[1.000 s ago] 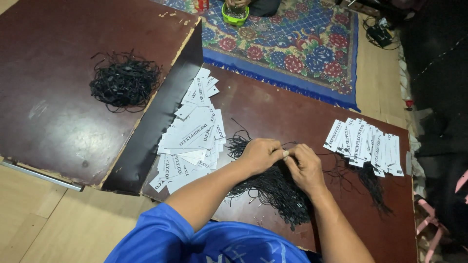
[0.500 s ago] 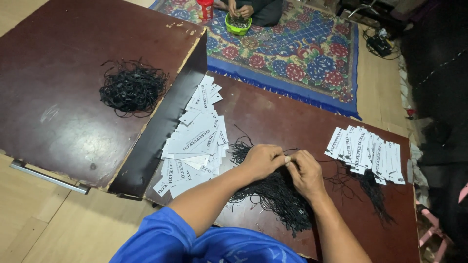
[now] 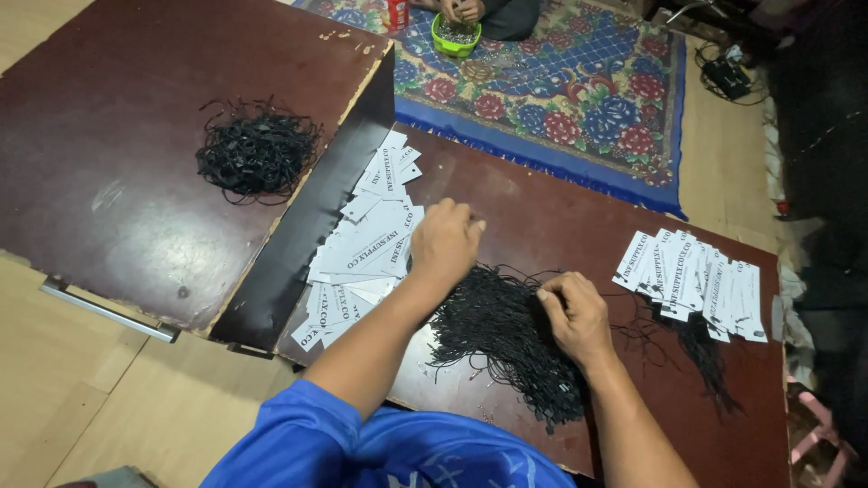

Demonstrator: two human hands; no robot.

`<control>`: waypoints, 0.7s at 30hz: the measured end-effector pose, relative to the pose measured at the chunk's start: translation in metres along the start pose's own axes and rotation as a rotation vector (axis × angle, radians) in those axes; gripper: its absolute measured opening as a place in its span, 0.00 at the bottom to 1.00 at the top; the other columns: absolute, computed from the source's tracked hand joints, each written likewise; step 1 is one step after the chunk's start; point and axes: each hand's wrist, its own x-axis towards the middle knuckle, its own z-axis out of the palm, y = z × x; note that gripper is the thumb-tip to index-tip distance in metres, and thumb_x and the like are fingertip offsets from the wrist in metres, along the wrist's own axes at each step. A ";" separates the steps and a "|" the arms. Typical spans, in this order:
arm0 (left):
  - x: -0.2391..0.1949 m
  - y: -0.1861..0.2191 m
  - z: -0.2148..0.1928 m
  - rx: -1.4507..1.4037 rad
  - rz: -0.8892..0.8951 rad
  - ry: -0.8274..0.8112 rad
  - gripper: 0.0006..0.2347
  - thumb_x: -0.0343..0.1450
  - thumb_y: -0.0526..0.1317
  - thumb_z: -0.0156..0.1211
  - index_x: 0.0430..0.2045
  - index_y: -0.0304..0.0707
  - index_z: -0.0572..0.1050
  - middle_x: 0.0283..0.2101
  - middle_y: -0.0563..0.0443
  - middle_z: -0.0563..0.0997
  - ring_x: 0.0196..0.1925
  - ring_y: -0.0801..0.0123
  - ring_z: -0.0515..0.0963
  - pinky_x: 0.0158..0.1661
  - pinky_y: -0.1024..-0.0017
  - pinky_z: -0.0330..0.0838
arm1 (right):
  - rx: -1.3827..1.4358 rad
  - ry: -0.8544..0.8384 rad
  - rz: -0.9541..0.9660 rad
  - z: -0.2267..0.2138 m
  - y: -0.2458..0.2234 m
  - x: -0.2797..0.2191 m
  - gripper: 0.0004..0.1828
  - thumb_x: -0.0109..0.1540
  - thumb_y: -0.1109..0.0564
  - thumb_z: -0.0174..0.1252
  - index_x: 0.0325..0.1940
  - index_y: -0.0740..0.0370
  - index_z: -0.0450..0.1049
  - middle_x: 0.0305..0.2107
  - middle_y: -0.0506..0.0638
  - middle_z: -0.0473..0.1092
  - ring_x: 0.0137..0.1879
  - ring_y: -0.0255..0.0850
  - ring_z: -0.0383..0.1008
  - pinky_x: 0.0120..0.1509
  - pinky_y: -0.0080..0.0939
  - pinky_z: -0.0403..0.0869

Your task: The person ties black string bundles onto white rectangular tags using both hands. They pick up a tag, wrap the string around it, and place the finished item on a pile to the right.

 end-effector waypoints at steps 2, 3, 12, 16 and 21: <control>0.004 -0.009 -0.021 0.069 -0.025 -0.019 0.07 0.67 0.43 0.67 0.29 0.40 0.78 0.30 0.50 0.74 0.36 0.57 0.78 0.36 0.62 0.75 | 0.007 0.002 0.002 -0.001 -0.001 0.002 0.05 0.65 0.56 0.62 0.34 0.55 0.77 0.24 0.49 0.74 0.36 0.52 0.76 0.46 0.48 0.73; 0.005 -0.014 -0.031 0.135 -0.047 -0.037 0.08 0.67 0.42 0.67 0.30 0.38 0.79 0.31 0.48 0.74 0.37 0.55 0.78 0.36 0.60 0.75 | 0.009 0.006 0.003 -0.001 -0.002 0.002 0.05 0.65 0.56 0.62 0.34 0.55 0.77 0.24 0.50 0.74 0.36 0.52 0.76 0.46 0.49 0.73; -0.021 -0.063 -0.103 0.344 -0.145 -0.149 0.15 0.60 0.44 0.76 0.27 0.30 0.79 0.33 0.38 0.76 0.39 0.46 0.77 0.37 0.52 0.72 | 0.009 -0.017 0.009 0.002 -0.005 0.003 0.06 0.66 0.55 0.62 0.34 0.53 0.77 0.24 0.47 0.74 0.36 0.50 0.76 0.47 0.47 0.72; -0.022 -0.072 -0.102 0.348 -0.139 -0.166 0.14 0.60 0.41 0.76 0.28 0.30 0.79 0.34 0.39 0.77 0.40 0.46 0.77 0.38 0.53 0.72 | 0.013 -0.028 0.006 0.002 -0.007 0.002 0.06 0.66 0.56 0.62 0.34 0.55 0.78 0.24 0.49 0.75 0.36 0.51 0.76 0.47 0.48 0.73; -0.016 -0.073 -0.108 0.212 -0.230 -0.226 0.10 0.64 0.36 0.71 0.32 0.28 0.79 0.33 0.38 0.77 0.39 0.44 0.78 0.37 0.52 0.72 | 0.019 -0.011 0.005 0.001 -0.005 0.002 0.04 0.65 0.56 0.63 0.35 0.54 0.79 0.24 0.49 0.75 0.36 0.51 0.76 0.47 0.47 0.73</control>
